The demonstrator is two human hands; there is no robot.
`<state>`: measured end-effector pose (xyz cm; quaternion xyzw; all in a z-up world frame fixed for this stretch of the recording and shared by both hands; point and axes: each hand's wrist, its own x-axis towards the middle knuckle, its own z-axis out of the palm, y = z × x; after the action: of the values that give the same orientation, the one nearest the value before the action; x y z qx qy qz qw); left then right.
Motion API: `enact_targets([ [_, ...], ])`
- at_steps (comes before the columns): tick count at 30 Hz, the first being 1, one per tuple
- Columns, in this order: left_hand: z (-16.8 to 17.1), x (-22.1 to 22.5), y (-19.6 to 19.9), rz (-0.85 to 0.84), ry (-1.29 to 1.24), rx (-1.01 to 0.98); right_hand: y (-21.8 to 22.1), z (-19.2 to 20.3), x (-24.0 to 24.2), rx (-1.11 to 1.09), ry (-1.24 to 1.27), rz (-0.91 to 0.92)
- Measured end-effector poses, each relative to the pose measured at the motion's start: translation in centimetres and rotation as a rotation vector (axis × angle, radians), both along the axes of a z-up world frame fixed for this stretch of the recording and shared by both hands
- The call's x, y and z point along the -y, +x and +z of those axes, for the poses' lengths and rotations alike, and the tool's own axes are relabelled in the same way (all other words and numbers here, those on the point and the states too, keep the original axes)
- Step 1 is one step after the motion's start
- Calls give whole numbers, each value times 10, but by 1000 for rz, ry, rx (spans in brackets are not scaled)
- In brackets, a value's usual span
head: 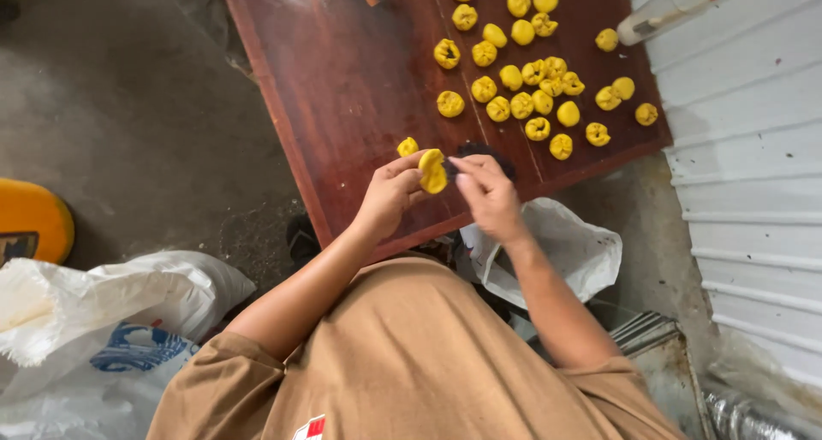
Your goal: Fill dough balls with a dark paste to make pastries.
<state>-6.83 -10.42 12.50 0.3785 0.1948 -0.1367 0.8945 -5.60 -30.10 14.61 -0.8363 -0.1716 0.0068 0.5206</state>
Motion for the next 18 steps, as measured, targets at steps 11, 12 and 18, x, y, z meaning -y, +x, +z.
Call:
enact_targets([
  [11,-3,12,-7,-150,231,245,1,-24,4,-339,209,-161],
  [12,-6,12,-9,-129,285,224,-2,-22,4,-338,105,-163],
  [18,-6,13,-8,-102,295,107,-8,-5,-8,-97,-26,-166],
])
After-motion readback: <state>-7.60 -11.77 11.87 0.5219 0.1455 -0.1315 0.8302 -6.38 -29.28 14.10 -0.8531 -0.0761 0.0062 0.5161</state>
